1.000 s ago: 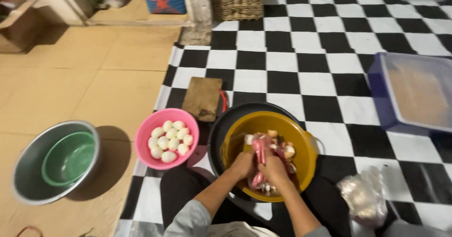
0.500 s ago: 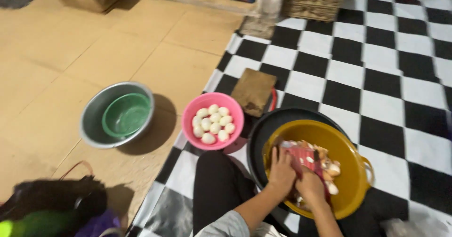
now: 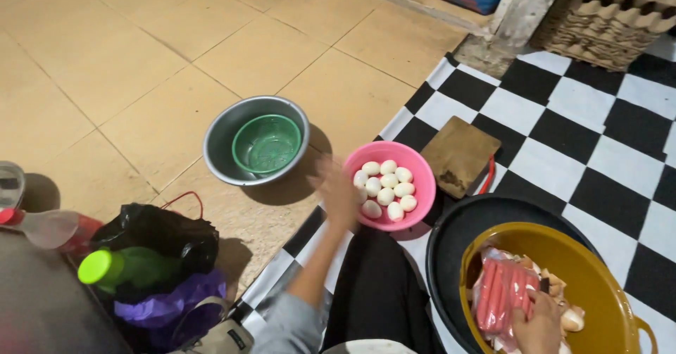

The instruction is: Unwrapping small sausages from plastic film and placing them into a bowl.

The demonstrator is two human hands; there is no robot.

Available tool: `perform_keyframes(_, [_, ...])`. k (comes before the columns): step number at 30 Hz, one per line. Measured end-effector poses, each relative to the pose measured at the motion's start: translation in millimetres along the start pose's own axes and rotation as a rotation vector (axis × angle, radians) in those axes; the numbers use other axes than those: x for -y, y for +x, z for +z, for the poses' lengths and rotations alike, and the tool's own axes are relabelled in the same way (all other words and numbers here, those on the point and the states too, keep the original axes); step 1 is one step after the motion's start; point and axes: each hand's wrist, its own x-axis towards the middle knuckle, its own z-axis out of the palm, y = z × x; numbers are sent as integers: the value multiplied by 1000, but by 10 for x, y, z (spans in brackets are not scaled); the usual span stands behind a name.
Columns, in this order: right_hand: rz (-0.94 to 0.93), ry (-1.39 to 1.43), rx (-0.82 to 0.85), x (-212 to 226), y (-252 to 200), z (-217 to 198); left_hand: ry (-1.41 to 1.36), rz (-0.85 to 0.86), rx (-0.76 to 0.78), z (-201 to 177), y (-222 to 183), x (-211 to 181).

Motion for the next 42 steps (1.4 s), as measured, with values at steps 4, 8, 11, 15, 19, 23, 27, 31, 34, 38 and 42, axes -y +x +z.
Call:
perform_keyframes(4, [-125,52,-133,-170,-18,201,1680,421,-375,-1309,1236,555])
perform_keyframes(8, [-61,23,-120,-164,-37,244,1520,547,-317,-1665,1149,511])
perform_keyframes(11, [-54,-108,-152,-244,20,334,1561,585,-263,-1604,790,687])
perform_keyframes(15, [-65,-58,-173,-292,26,357,1097,-104,122,-1495,376,-255])
perform_keyframes(19, [-27,26,-92,-84,-56,129,1239,-14,-289,-2145,1409,644])
perform_keyframes(23, [-55,57,-114,-147,-10,183,1233,-64,-222,-2307,1697,957])
perform_keyframes(27, [-42,29,-61,-89,-24,69,1152,22,-185,-2569,2002,414])
perform_keyframes(31, [36,10,35,239,-92,-218,987,-107,-187,-2596,1912,-303])
perform_keyframes(34, [67,10,63,450,-102,-351,1083,-32,-207,-2719,1986,-92])
perform_keyframes(38, [71,50,69,555,-147,-533,1173,-25,-201,-2453,1635,19])
perform_keyframes(42, [-22,92,-160,384,-190,-324,1373,152,-212,-2656,1880,565])
